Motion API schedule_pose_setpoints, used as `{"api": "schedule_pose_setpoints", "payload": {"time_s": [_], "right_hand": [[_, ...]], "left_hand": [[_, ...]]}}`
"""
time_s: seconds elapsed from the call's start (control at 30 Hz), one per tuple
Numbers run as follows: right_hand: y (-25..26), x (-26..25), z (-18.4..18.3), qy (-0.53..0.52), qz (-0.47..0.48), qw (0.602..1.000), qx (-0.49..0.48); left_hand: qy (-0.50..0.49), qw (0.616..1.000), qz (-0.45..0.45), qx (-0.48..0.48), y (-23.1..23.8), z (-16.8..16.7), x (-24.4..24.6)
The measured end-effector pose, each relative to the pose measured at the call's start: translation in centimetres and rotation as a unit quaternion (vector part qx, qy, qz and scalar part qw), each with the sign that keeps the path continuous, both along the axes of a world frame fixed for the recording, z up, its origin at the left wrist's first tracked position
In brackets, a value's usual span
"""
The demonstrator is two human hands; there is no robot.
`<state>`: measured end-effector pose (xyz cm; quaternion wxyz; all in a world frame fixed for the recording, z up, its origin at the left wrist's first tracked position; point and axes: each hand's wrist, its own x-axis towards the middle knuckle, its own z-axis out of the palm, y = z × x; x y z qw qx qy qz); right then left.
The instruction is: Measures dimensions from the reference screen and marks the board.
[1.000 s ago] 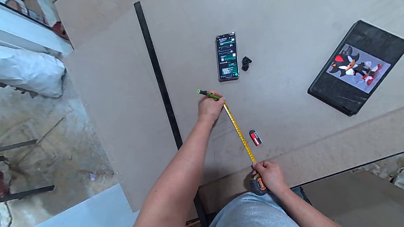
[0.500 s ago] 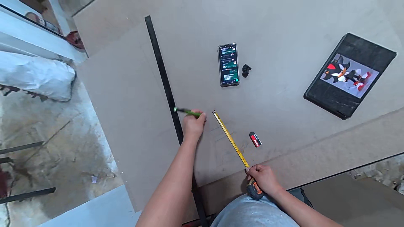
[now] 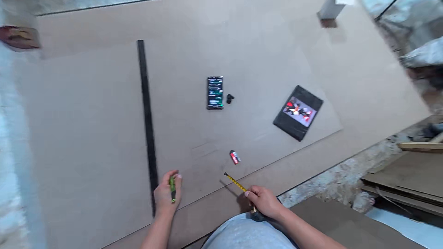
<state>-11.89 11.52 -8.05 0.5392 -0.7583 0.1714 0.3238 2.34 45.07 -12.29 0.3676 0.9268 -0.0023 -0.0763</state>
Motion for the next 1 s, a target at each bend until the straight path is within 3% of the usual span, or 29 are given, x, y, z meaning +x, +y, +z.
{"api": "schedule_pose_setpoints", "payload": {"time_s": [0.27, 0.5, 0.67, 0.77, 0.87, 1.0], "right_hand": [[-10.0, -1.7, 1.8, -0.025, -0.094, 0.992, -0.074], [-26.1, 4.0, 0.5, -0.147, -0.212, 0.951, -0.171], [-39.6, 10.0, -0.1, -0.157, -0.205, 0.938, -0.229], [-45.6, 14.4, -1.9, -0.155, -0.159, 0.946, -0.238], [-48.5, 17.6, -3.5, -0.135, -0.107, 0.960, -0.221], [-49.2, 18.9, -3.8, -0.144, -0.059, 0.966, -0.205]], "left_hand": [[0.017, 0.997, 0.024, -0.067, -5.8, 0.0, -5.5], [0.033, 0.991, 0.056, -0.120, -13.4, 0.0, -11.2], [0.060, 0.976, 0.065, -0.200, -24.7, 0.3, -11.7], [0.100, 0.980, 0.031, -0.169, -32.2, 0.8, -10.0], [0.153, 0.980, 0.029, -0.124, -38.8, 1.9, -8.2], [0.175, 0.976, 0.038, -0.122, -43.6, 3.0, -6.0]]}}
